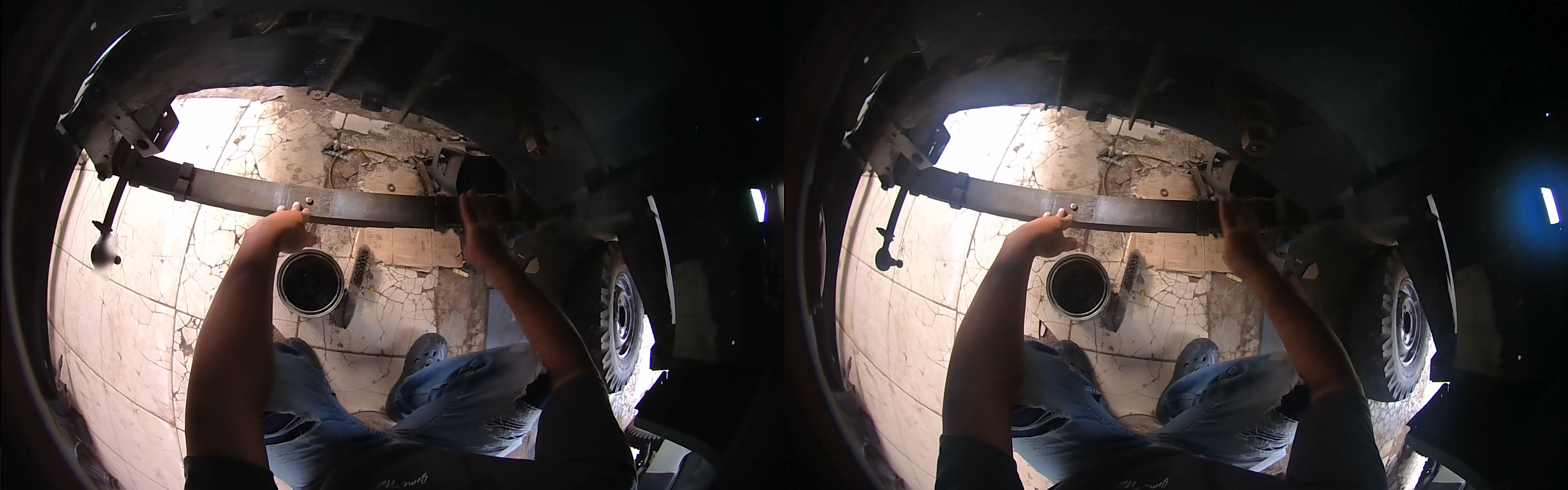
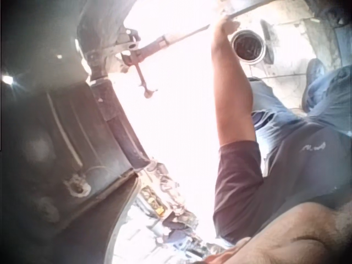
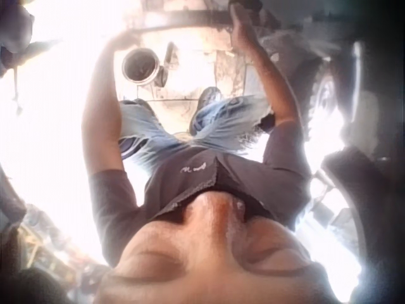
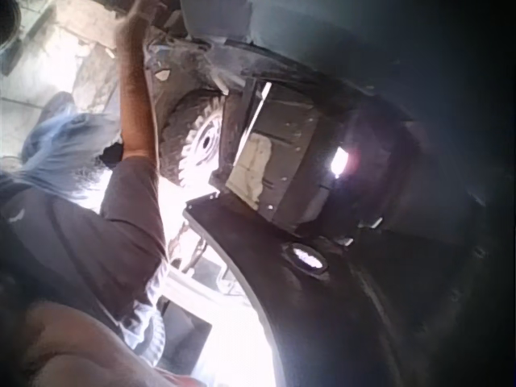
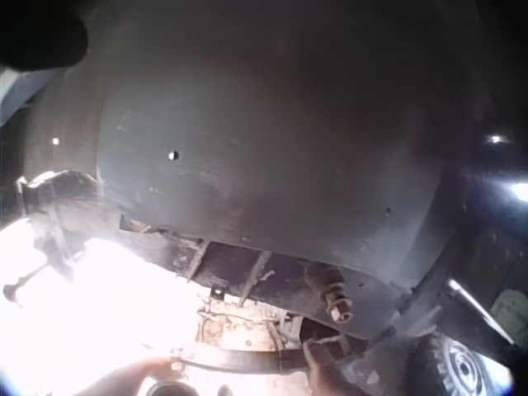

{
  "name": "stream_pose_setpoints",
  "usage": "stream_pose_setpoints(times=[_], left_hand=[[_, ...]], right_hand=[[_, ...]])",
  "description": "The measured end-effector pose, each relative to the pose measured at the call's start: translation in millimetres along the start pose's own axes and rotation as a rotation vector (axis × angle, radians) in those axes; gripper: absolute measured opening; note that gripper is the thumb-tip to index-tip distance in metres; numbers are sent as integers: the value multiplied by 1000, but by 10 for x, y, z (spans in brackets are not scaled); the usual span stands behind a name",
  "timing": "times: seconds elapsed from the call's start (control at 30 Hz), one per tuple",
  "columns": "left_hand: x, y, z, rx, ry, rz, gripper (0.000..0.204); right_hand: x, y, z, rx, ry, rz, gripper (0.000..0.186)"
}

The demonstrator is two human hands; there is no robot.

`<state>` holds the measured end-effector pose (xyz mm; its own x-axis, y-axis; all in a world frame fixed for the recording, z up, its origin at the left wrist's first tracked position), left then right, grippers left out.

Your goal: The person is working underneath a vehicle, holding and adjusting a metal bar that appears to be part of the suspension system. They repeatedly reposition their hands along the bar, seemingly checking alignment or fitment.

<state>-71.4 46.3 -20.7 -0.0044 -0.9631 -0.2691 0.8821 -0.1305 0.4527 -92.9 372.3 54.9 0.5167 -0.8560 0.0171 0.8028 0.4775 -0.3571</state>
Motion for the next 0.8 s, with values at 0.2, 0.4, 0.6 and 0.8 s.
stream_pose_setpoints(times=[0.2,0.4,0.6,0.8], left_hand=[[10,41,23,-22,-10,-3,77],[-45,47,18,-30,1,-1,77],[34,115,17,-38,20,-55,75],[13,107,13,28,-12,20,78]], right_hand=[[197,91,-301,148,337,78,65],[46,-84,-415,104,433,112,60],[87,93,-399,104,333,40,60],[-3,-172,-446,163,381,42,60]])
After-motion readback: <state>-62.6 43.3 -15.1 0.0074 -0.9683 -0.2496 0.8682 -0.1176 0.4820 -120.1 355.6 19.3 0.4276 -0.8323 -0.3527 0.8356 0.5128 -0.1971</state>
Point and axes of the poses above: each hand's wrist, its own y-axis away from the middle knuckle, its own z-axis out of the back of the hand, x = y × z, the point moved 10 cm from there along -y, towards the middle knuckle, and after that the axes turned 11 degrees about -x, right-handed, at the moved point
